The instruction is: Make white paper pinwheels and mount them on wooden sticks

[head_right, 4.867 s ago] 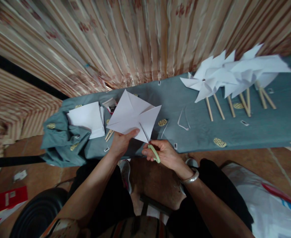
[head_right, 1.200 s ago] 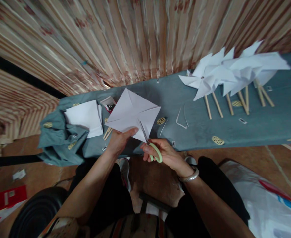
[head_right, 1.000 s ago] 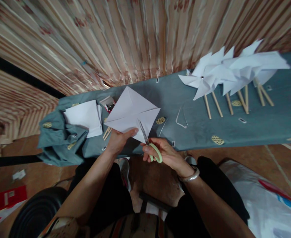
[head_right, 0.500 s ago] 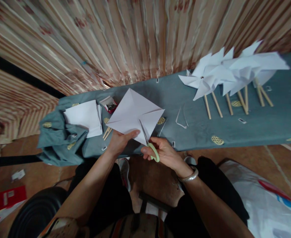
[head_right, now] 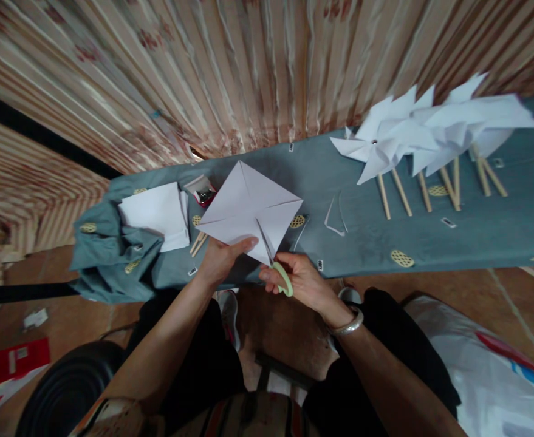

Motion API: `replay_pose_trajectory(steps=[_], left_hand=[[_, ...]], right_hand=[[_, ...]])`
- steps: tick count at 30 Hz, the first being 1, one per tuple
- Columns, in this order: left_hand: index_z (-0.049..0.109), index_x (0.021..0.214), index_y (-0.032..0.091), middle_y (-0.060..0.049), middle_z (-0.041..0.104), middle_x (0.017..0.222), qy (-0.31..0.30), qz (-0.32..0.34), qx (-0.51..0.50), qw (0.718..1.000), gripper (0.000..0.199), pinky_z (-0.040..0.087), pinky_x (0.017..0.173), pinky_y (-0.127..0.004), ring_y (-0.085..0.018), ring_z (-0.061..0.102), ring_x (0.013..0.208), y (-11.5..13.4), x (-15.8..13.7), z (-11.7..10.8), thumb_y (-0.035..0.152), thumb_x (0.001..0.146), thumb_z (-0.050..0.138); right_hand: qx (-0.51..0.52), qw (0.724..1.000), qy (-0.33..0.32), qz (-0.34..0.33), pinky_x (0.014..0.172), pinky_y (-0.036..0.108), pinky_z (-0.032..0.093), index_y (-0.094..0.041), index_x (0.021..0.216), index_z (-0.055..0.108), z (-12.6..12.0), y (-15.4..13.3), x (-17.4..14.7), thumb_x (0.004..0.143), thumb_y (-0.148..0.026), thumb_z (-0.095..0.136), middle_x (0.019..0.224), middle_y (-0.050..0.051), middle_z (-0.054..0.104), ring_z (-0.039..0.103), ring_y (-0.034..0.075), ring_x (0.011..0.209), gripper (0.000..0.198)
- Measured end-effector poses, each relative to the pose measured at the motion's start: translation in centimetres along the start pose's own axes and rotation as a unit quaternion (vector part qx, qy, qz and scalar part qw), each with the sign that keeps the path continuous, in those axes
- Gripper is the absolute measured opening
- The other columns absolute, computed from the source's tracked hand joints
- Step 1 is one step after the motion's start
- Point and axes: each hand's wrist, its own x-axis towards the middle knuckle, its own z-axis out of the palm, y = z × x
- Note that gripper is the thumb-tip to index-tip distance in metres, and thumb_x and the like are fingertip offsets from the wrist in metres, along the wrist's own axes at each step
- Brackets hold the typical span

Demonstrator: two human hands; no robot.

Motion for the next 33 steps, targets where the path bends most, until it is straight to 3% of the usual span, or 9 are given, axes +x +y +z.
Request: replay_pose_trajectory(steps=[12, 19, 22, 24, 27, 33], left_hand=[[0.065, 0.096, 0.018, -0.007, 0.073, 0.095, 0.003, -0.002, -0.006, 1.000, 0.038, 0.052, 0.087, -0.038, -0.022, 0.066, 0.088, -0.1, 0.0, 0.0, 0.029, 0.061, 0.078], [0.067, 0.096, 0.018, -0.009, 0.073, 0.099, 0.018, 0.007, -0.013, 1.000, 0.039, 0.053, 0.087, -0.041, -0.025, 0.066, 0.089, 0.1, 0.3, -0.1, 0.024, 0.059, 0.080], [0.066, 0.100, 0.017, -0.006, 0.073, 0.092, 0.053, 0.016, -0.055, 0.997, 0.046, 0.052, 0.088, -0.039, -0.022, 0.066, 0.086, 0.4, 1.0, -0.6, 0.024, 0.056, 0.080], [0.066, 0.102, 0.018, -0.004, 0.073, 0.091, 0.081, 0.021, -0.094, 0.992, 0.049, 0.052, 0.089, -0.038, -0.020, 0.066, 0.085, 0.6, 1.6, -1.1, 0.023, 0.055, 0.079], [0.065, 0.103, 0.019, -0.004, 0.073, 0.094, 0.099, 0.040, -0.115, 0.988, 0.048, 0.050, 0.094, -0.038, -0.020, 0.067, 0.094, 0.8, 1.9, -1.7, 0.024, 0.056, 0.078], [0.067, 0.099, 0.015, -0.009, 0.074, 0.103, 0.054, -0.001, -0.059, 0.997, 0.049, 0.052, 0.092, -0.040, -0.024, 0.068, 0.096, -0.6, 1.0, -0.4, 0.029, 0.055, 0.081]], right_hand=[[-0.019, 1.000, -0.003, -0.006, 0.044, 0.020, 0.038, -0.016, 0.066, 0.060, 0.0, 0.0, 0.0, 0.055, -0.058, 0.084, 0.051, -0.002, 0.062, 0.052, 0.007, 0.044, 0.049], [-0.065, 0.997, -0.038, -0.010, 0.052, 0.023, 0.045, -0.017, 0.091, 0.061, -0.6, -0.4, -1.3, 0.069, -0.063, 0.073, 0.065, 0.001, 0.068, 0.060, 0.011, 0.055, 0.053], [-0.154, 0.987, -0.036, 0.016, 0.050, 0.025, 0.044, -0.017, 0.104, 0.060, -1.4, 0.2, -1.5, 0.069, -0.063, 0.073, 0.065, 0.000, 0.068, 0.061, 0.014, 0.054, 0.060], [-0.291, 0.957, 0.023, -0.007, 0.052, 0.027, 0.044, -0.017, 0.108, 0.061, -2.0, 0.2, -1.8, 0.070, -0.058, 0.073, 0.067, 0.002, 0.069, 0.063, 0.017, 0.057, 0.057], [-0.479, 0.867, 0.132, -0.043, 0.059, 0.029, 0.045, -0.017, 0.111, 0.062, -2.4, -0.4, -2.6, 0.074, -0.048, 0.073, 0.073, 0.005, 0.073, 0.069, 0.023, 0.068, 0.049], [-0.638, 0.704, 0.304, -0.065, 0.064, 0.032, 0.047, -0.015, 0.119, 0.059, -4.8, -2.5, -3.3, 0.083, -0.041, 0.066, 0.083, 0.011, 0.075, 0.073, 0.030, 0.080, 0.045]])
